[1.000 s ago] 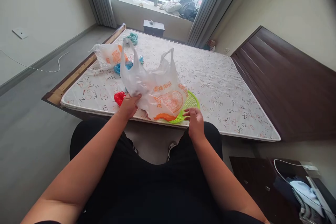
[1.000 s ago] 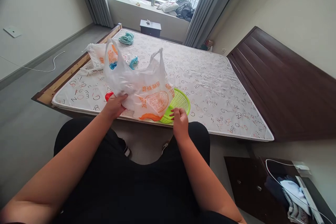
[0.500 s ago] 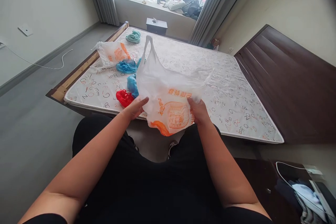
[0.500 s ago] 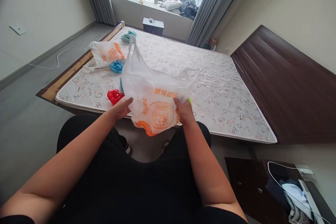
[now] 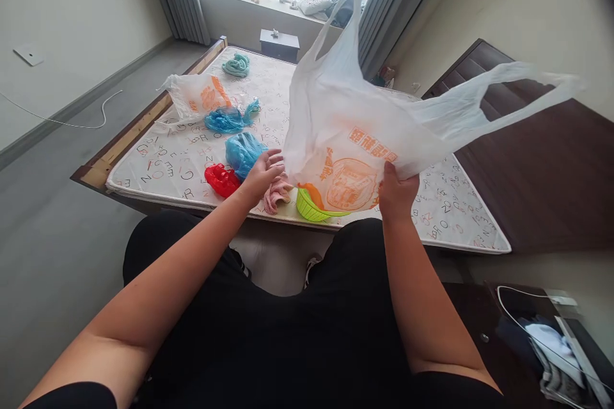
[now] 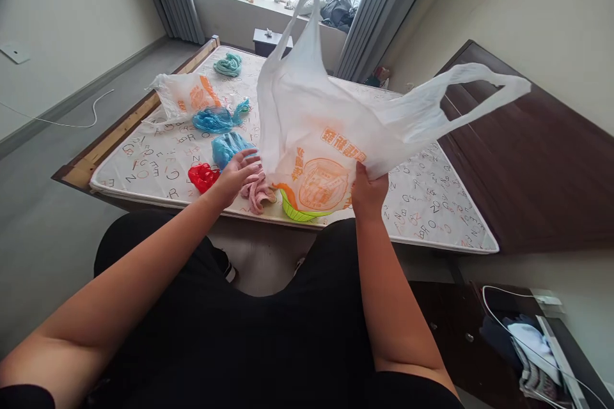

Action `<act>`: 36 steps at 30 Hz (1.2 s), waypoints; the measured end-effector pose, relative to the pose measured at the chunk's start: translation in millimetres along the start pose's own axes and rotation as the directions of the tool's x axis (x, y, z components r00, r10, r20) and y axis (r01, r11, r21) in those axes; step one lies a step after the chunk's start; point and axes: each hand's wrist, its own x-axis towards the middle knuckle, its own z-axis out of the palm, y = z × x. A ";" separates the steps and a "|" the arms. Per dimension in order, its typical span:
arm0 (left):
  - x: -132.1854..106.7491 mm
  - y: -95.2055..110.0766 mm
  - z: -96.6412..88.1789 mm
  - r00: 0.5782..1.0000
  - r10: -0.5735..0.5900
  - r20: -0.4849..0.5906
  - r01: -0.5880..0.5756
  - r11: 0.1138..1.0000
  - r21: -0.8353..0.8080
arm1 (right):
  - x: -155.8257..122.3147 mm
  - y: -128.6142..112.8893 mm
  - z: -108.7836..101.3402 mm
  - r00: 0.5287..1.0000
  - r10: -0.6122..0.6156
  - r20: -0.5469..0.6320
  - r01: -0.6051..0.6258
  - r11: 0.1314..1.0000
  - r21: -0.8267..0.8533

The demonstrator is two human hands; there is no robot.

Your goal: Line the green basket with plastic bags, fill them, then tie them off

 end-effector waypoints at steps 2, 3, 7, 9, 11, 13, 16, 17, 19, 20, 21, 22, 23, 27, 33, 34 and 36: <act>2.7 8.7 15.5 0.997 0.032 0.066 -0.032 0.999 -0.009 | 7.0 -2.8 -4.8 0.997 -0.069 -0.035 0.069 0.998 -0.014; 4.3 11.0 23.9 0.994 0.036 0.099 -0.035 0.999 -0.014 | 9.2 -3.6 -6.8 0.994 -0.096 -0.045 0.095 0.995 -0.032; 15.4 5.8 55.3 0.983 -0.027 0.183 0.026 1.000 0.009 | 9.7 4.4 -12.7 0.988 -0.152 -0.021 0.146 0.976 -0.160; 22.2 -2.1 66.9 0.980 -0.079 0.183 0.073 0.996 0.043 | 5.8 16.8 -13.1 0.988 -0.156 0.024 0.157 0.962 -0.224; 26.9 -9.3 75.2 0.981 -0.123 0.152 0.109 0.989 0.096 | -0.3 32.8 -11.2 0.983 -0.164 0.084 0.181 0.941 -0.286; 28.4 -13.3 80.7 0.985 -0.145 0.095 0.126 0.975 0.181 | -7.7 49.0 -7.3 0.968 -0.180 0.172 0.233 0.902 -0.364; 26.3 -15.1 86.3 0.992 -0.125 -0.004 0.120 0.935 0.333 | -18.3 67.0 -0.3 0.951 -0.144 0.273 0.271 0.812 -0.517; 25.5 -15.9 88.1 0.993 -0.117 -0.029 0.119 0.914 0.388 | -20.8 70.7 1.8 0.954 -0.099 0.282 0.250 0.783 -0.569; 24.8 -19.8 92.2 0.994 -0.108 -0.022 0.105 0.860 0.500 | -23.6 75.8 5.2 0.961 0.040 0.275 0.162 0.725 -0.669; 25.2 -23.3 94.3 0.994 -0.110 0.014 0.083 0.827 0.557 | -24.1 77.5 6.4 0.952 0.120 0.281 0.122 0.693 -0.711; 26.0 -27.7 96.3 0.992 -0.111 0.063 0.049 0.790 0.612 | -24.1 79.1 7.5 0.935 0.195 0.296 0.099 0.660 -0.745; 27.2 -33.0 97.9 0.987 -0.108 0.119 0.002 0.747 0.665 | -24.0 80.5 8.4 0.910 0.259 0.323 0.095 0.630 -0.771; 28.5 -38.9 99.0 0.981 -0.097 0.170 -0.055 0.698 0.714 | -23.9 82.0 9.2 0.881 0.307 0.360 0.110 0.606 -0.787; 33.0 -64.8 95.5 0.969 -0.013 0.248 -0.216 0.449 0.867 | -25.9 86.8 12.3 0.748 0.426 0.510 0.275 0.501 -0.821; 30.3 -81.2 79.6 0.988 0.004 0.153 -0.142 0.393 0.908 | -31.8 83.9 14.4 0.662 0.495 0.562 0.378 0.427 -0.821; 29.3 -77.8 78.9 0.988 0.018 0.150 -0.143 0.432 0.890 | -32.3 82.5 14.1 0.665 0.480 0.572 0.369 0.454 -0.811; 27.5 -65.7 79.8 0.988 0.073 0.136 -0.155 0.526 0.836 | -32.4 79.6 12.6 0.693 0.452 0.561 0.296 0.531 -0.794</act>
